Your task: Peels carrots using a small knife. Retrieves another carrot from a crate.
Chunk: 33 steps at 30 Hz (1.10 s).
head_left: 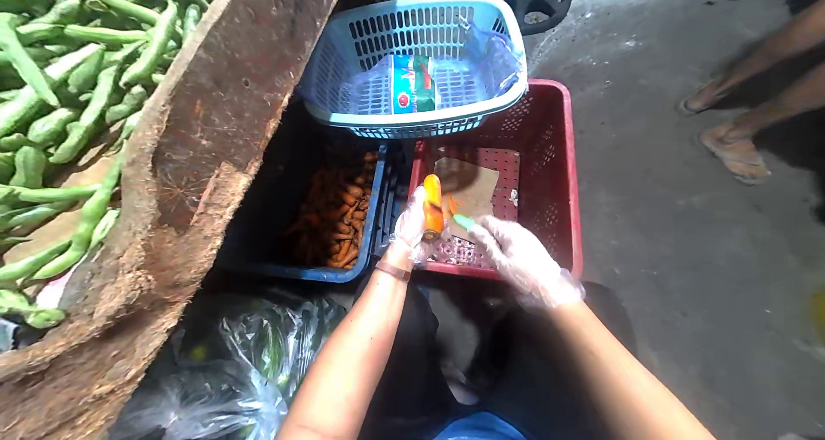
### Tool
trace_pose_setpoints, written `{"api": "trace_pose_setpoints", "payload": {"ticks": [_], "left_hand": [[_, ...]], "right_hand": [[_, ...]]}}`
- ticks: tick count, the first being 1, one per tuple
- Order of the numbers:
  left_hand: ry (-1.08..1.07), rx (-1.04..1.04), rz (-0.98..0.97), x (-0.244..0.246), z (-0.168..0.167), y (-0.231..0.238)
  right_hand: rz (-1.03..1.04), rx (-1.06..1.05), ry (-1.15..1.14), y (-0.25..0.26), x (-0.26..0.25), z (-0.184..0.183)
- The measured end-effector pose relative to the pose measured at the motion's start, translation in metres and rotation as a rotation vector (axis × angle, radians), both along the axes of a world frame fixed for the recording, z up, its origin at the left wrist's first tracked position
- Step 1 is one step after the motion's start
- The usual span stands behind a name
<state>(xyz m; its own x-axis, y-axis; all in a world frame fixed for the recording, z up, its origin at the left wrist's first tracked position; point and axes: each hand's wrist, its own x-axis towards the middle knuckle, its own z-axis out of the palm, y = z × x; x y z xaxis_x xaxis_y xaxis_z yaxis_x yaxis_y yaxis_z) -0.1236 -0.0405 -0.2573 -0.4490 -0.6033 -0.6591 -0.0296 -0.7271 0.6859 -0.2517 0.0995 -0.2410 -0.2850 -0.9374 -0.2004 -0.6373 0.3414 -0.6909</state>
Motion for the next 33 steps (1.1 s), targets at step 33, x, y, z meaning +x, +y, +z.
{"api": "trace_pose_setpoints", "payload": {"ticks": [33], "left_hand": [[0.240,0.118,-0.138,-0.001,0.008,0.005]], "right_hand": [[-0.266,0.464,0.192,-0.020,-0.046,-0.015]]}}
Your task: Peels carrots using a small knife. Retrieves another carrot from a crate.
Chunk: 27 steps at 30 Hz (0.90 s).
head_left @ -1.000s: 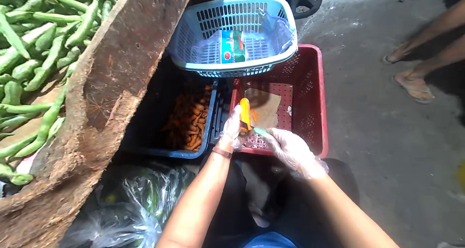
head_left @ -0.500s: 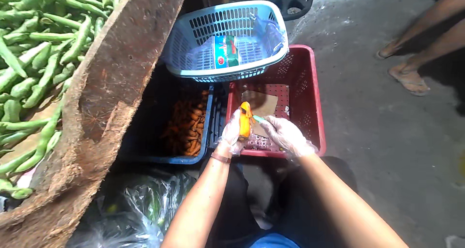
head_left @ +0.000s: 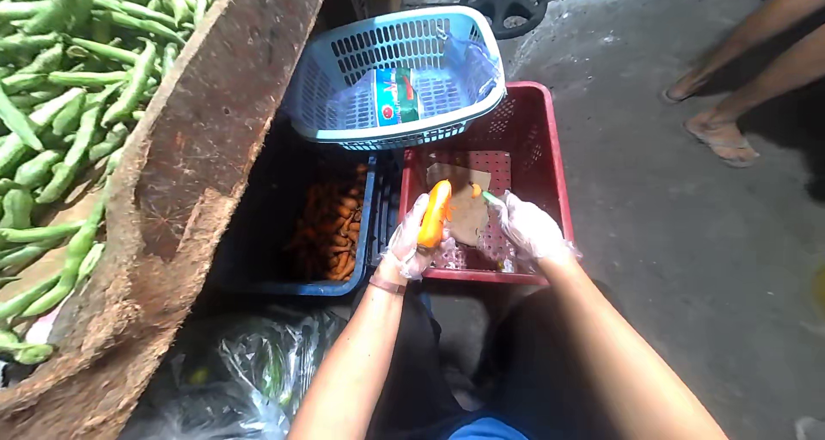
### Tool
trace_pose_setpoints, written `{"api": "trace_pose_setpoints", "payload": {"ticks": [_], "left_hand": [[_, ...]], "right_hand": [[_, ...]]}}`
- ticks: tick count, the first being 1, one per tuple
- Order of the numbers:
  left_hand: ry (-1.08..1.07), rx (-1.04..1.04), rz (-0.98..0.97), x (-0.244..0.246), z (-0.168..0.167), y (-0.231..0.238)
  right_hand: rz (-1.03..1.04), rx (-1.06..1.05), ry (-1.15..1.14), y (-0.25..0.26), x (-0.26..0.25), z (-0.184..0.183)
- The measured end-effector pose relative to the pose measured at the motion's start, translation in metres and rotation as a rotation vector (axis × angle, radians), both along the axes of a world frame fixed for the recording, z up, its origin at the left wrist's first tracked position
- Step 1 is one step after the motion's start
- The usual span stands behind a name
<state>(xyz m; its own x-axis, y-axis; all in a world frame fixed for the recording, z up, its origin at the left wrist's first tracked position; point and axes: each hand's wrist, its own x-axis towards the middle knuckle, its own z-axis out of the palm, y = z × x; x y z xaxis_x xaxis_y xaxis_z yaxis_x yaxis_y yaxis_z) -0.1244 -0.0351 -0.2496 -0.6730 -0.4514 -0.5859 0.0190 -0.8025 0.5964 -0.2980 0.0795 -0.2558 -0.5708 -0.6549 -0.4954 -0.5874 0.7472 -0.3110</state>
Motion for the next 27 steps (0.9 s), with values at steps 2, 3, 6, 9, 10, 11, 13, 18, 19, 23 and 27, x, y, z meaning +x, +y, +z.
{"api": "trace_pose_setpoints", "payload": {"ticks": [2,3,6,9,10,11,13,18,19,23,27], "left_hand": [[0.006,0.018,0.041,-0.001,-0.003,0.000],[-0.002,0.017,0.062,-0.001,-0.004,-0.001],[-0.074,0.034,0.127,-0.002,-0.005,-0.002],[-0.098,0.028,0.146,-0.003,-0.006,-0.002],[-0.089,0.003,0.148,-0.003,-0.006,-0.002],[-0.076,-0.044,0.146,-0.002,-0.008,-0.001],[-0.010,-0.223,0.120,0.001,-0.014,0.001],[0.095,-0.523,0.046,0.004,-0.015,0.003],[0.107,-0.532,0.037,0.005,-0.014,0.003],[0.118,-0.385,0.065,0.004,-0.010,0.003],[-0.020,-0.064,0.239,-0.002,-0.005,-0.001]], "right_hand": [[-0.004,-0.016,-0.037,0.009,0.003,0.005],[-0.028,-0.083,-0.072,0.014,0.005,0.007],[-0.017,-0.062,-0.160,0.019,0.010,0.008],[0.049,0.016,-0.137,0.022,0.021,0.008],[0.045,-0.104,-0.106,0.026,0.027,0.009],[0.058,-0.230,-0.088,0.030,0.035,0.008],[0.072,-0.428,-0.073,0.035,0.049,0.004],[-0.027,-0.712,-0.025,0.039,0.052,0.000],[-0.030,-0.727,-0.017,0.040,0.051,0.001],[-0.001,-0.722,-0.014,0.040,0.053,0.000],[0.158,-0.764,0.058,0.045,0.075,-0.006]]}}
